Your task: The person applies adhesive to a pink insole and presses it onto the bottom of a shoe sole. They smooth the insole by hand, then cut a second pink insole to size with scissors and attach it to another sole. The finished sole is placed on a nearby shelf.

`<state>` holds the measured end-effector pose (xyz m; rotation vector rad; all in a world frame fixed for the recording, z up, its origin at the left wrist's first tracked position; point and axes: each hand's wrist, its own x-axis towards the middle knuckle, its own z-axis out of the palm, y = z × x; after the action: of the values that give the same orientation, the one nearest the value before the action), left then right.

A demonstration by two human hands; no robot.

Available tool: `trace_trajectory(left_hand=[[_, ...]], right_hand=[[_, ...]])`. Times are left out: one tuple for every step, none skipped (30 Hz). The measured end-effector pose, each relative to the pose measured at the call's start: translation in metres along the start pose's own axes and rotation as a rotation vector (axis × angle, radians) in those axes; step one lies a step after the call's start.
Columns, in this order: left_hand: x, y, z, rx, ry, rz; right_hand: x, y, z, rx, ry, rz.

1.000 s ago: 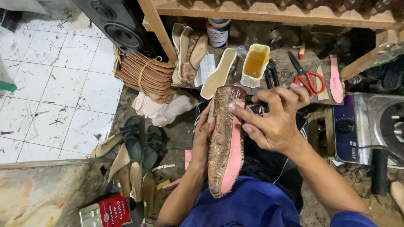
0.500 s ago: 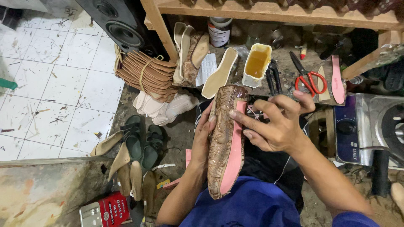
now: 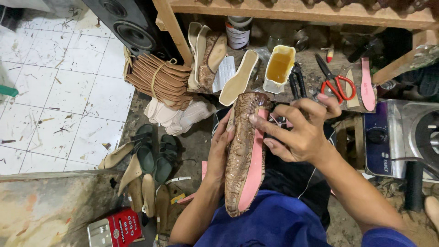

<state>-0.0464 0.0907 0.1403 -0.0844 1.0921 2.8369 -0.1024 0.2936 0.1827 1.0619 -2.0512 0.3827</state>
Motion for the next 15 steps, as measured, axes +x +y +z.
trace_trajectory(left_hand=[[0.0,0.0,0.0,0.0,-0.001,0.0],[0.0,0.0,0.0,-0.001,-0.002,-0.004],[0.0,0.0,0.0,-0.003,-0.003,-0.014],[0.0,-0.001,0.0,0.005,-0.005,-0.012],[0.0,-0.001,0.0,0.013,-0.008,-0.007],[0.001,-0.002,0.0,0.021,-0.011,0.002],[0.001,-0.002,-0.001,0.01,-0.017,0.003],[0.002,-0.002,-0.002,-0.002,-0.02,0.004],[0.002,-0.002,-0.003,-0.015,-0.025,0.001],[0.002,-0.002,-0.004,-0.013,-0.023,0.006],[0.002,-0.002,-0.004,-0.011,-0.021,0.007],[0.001,-0.002,-0.005,-0.009,-0.019,0.005],[0.001,-0.003,-0.005,-0.009,0.0,-0.007],[0.001,-0.004,-0.005,-0.01,0.016,-0.016],[0.001,-0.004,-0.006,-0.01,0.032,-0.02]], right_hand=[[0.001,0.001,0.0,0.002,-0.007,0.015],[0.002,0.001,-0.001,0.004,-0.015,0.032],[0.002,0.001,-0.001,0.004,-0.028,0.053],[0.003,0.001,-0.002,0.019,-0.03,0.041],[0.003,0.002,-0.002,0.033,-0.03,0.026],[0.003,0.001,-0.003,0.048,-0.028,0.008],[0.003,0.001,-0.003,0.045,-0.013,-0.015],[0.002,0.0,-0.003,0.045,0.001,-0.037],[0.001,-0.001,-0.003,0.042,0.012,-0.057],[0.0,-0.001,-0.003,0.033,-0.003,-0.044],[-0.001,-0.002,-0.003,0.023,-0.019,-0.028],[-0.003,-0.003,-0.003,0.014,-0.037,-0.009],[-0.005,-0.003,-0.003,0.018,-0.033,-0.022],[-0.007,-0.004,-0.003,0.021,-0.026,-0.04],[-0.008,-0.004,-0.002,0.024,-0.017,-0.06]])
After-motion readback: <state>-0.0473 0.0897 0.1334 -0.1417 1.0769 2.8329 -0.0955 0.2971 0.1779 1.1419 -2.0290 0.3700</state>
